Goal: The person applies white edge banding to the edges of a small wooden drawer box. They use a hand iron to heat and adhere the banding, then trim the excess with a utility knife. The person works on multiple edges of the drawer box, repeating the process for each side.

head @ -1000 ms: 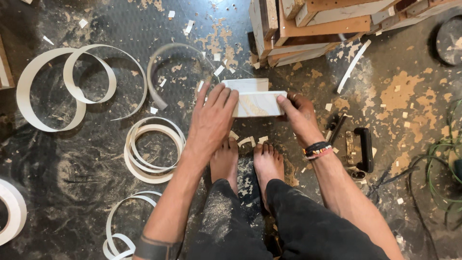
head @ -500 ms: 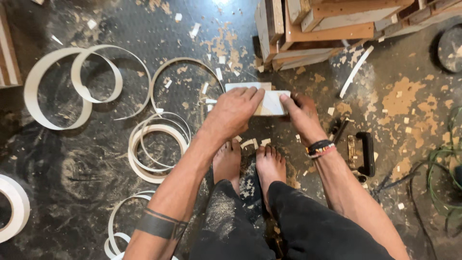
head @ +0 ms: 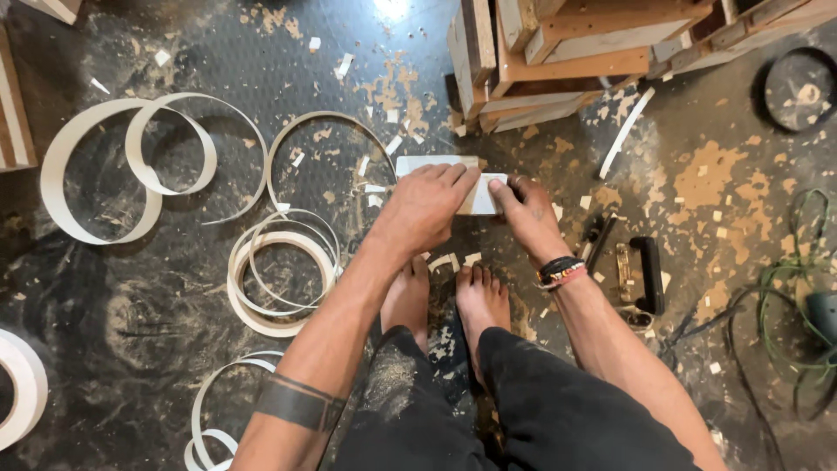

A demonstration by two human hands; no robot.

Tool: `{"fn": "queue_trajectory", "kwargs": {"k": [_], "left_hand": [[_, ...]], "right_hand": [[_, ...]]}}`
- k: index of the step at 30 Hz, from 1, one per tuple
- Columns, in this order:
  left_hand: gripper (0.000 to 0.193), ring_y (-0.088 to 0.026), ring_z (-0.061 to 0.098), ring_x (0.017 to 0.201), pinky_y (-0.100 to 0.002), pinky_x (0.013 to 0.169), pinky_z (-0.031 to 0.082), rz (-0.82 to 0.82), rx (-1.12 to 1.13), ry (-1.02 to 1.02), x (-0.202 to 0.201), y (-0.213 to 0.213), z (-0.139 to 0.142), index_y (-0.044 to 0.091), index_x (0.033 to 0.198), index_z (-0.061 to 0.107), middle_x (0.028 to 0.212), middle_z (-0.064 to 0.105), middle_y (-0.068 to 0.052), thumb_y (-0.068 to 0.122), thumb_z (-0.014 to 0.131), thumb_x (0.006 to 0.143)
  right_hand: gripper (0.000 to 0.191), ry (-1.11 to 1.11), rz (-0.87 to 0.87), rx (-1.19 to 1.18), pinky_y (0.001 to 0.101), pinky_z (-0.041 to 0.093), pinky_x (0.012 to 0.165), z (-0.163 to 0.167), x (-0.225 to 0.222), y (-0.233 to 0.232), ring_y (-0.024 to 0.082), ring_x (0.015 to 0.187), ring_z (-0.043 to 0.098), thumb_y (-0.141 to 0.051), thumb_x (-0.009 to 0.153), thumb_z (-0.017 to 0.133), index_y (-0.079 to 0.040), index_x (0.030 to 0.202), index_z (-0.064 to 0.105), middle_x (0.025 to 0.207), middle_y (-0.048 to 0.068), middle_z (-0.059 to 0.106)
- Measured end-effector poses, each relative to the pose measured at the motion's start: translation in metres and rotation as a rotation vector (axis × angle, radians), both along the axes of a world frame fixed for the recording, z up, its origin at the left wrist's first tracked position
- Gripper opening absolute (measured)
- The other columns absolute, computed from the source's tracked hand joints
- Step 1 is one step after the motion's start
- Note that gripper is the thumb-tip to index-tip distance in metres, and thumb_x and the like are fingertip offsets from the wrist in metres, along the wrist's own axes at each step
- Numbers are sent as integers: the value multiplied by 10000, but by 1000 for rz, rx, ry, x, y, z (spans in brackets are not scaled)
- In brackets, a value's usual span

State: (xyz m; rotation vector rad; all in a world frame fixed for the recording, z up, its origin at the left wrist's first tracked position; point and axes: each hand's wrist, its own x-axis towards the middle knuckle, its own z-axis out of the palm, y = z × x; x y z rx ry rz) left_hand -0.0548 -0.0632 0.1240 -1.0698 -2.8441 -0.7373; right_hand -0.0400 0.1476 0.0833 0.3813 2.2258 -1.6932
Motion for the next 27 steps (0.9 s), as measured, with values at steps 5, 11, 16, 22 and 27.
{"fn": "queue_trajectory", "kwargs": {"k": [5, 11, 16, 22, 27], "left_hand": [[728, -299, 609, 1277, -443, 1144, 440, 84, -42, 36, -2, -14, 6, -8, 1436, 490, 1366, 628, -177, 23, 722, 747], [799, -347, 532, 1324, -552, 1181, 336, 178, -9, -109, 26, -44, -8, 8, 1477, 417, 1423, 567, -206, 371, 749, 848], [594, -388, 503, 1387, -555, 1149, 318, 604, 418, -255, 81, -47, -61, 32, 1496, 463, 1515, 540, -218, 364, 563, 1014], [443, -322, 634, 1105, -473, 955, 508, 720, -92, -517, 118, -51, -123, 11, 1361, 551, 1238, 656, -185, 248, 541, 987], [233, -388, 695, 930, -516, 785, 523, 750, 3, -464, 130, -63, -132, 98, 1091, 673, 1037, 729, -166, 261, 535, 998]], "right_hand": [[397, -4, 22, 8, 341, 601, 686, 12, -7, 0, 169, 845, 666, -337, 987, 608, 32, 1107, 691, 972, 104, 714], [403, -8, -40, -26, 348, 617, 706, 1, 7, 4, 191, 921, 696, -322, 973, 634, 18, 1190, 637, 1067, 121, 709], [419, 75, -9, -26, 342, 616, 825, -32, 40, 18, 208, 1029, 699, -305, 988, 651, -14, 1287, 619, 1152, 133, 708], [386, 1, -77, -108, 356, 575, 905, -83, 92, 33, 197, 1085, 668, -197, 1001, 625, -8, 1334, 576, 1205, 133, 686], [418, -150, -284, -191, 348, 581, 852, -103, 105, 29, 195, 1057, 683, -212, 1001, 588, -54, 1386, 550, 1236, 102, 671]]}}
